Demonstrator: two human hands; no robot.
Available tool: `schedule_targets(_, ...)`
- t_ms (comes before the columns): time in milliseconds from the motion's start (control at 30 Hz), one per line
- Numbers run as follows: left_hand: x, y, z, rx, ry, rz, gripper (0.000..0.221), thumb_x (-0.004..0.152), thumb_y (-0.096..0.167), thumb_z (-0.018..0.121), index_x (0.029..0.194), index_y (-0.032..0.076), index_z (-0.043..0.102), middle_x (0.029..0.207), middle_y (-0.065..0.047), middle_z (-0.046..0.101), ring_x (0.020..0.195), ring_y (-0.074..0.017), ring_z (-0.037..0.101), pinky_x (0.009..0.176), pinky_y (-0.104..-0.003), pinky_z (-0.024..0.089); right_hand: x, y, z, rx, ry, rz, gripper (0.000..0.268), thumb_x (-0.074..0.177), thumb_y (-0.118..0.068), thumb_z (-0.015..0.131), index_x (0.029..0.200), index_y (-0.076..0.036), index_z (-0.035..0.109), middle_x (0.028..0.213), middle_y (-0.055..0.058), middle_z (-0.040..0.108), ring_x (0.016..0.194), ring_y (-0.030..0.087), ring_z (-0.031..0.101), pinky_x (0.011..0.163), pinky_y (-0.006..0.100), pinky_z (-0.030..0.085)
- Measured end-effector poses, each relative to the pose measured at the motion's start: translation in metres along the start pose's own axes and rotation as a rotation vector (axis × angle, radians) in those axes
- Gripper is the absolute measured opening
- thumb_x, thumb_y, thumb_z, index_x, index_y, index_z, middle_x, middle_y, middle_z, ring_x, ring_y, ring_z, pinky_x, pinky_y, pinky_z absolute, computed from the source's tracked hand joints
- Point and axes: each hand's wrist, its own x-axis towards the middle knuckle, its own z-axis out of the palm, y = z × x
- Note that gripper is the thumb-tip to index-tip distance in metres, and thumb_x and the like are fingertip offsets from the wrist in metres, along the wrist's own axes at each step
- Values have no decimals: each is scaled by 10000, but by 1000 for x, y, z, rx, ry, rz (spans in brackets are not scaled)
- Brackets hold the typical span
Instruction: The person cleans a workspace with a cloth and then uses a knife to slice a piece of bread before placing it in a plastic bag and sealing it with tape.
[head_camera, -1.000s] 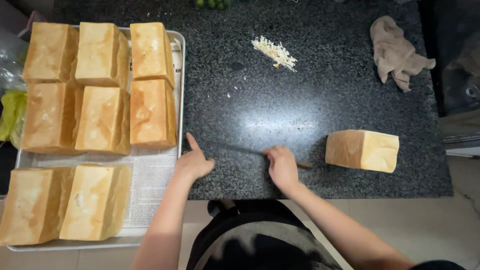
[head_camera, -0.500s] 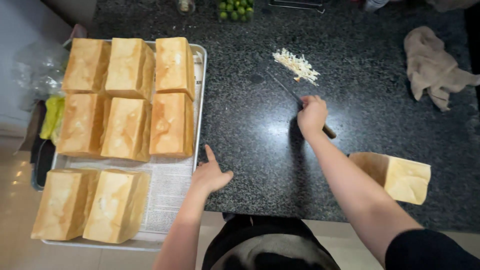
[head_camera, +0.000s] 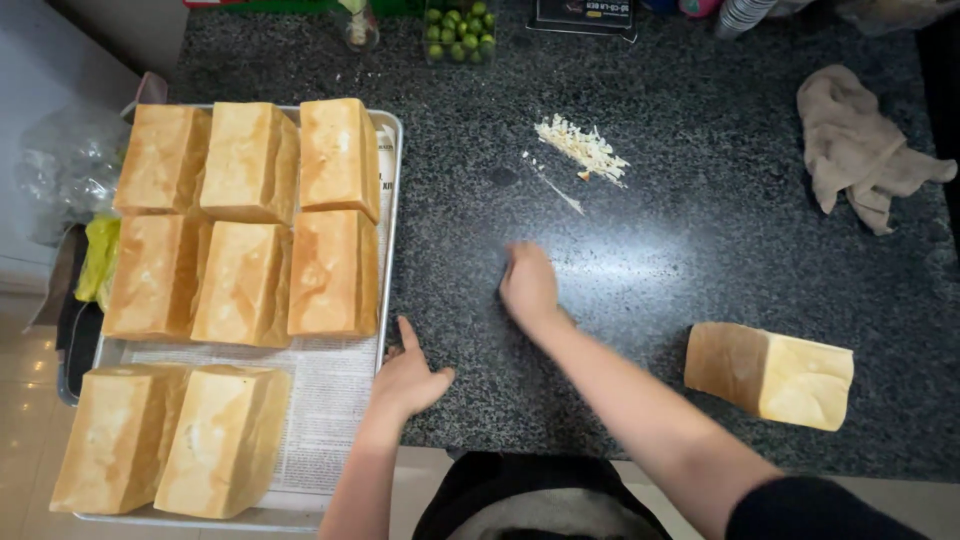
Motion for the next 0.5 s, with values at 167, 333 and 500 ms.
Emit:
schedule_targets(167, 3, -4, 5, 16, -6, -1, 1257, 830, 496, 694, 1602, 11, -172, 1550, -395, 311, 1494, -454, 332, 1248, -408, 272, 47, 68, -10, -152, 114, 170, 282, 752, 37, 595, 978, -7, 757, 1001, 231, 687, 960, 430, 649, 866, 502, 519)
schedule_targets(333, 2, -10, 10, 1, 5, 18, 1254, 830, 496, 703, 1603, 32, -170, 1583, -380, 253, 1509, -460, 285, 1254, -417, 243, 42, 110, -54, -237, 181, 210, 351, 702, 40, 598, 1013, -2, 755, 996, 230, 688, 973, 424, 644, 889, 480, 511)
schedule_targets(500, 5, -12, 11, -42, 8, 24, 1254, 825, 485, 701, 1601, 39, -178, 1586, -387, 238, 1516, -448, 283, 1248, -400, 267, -19, 69, -76, -220, 137, 336, 146, 935, -49, 622, 973, -100, 754, 973, 175, 690, 975, 394, 623, 849, 515, 486)
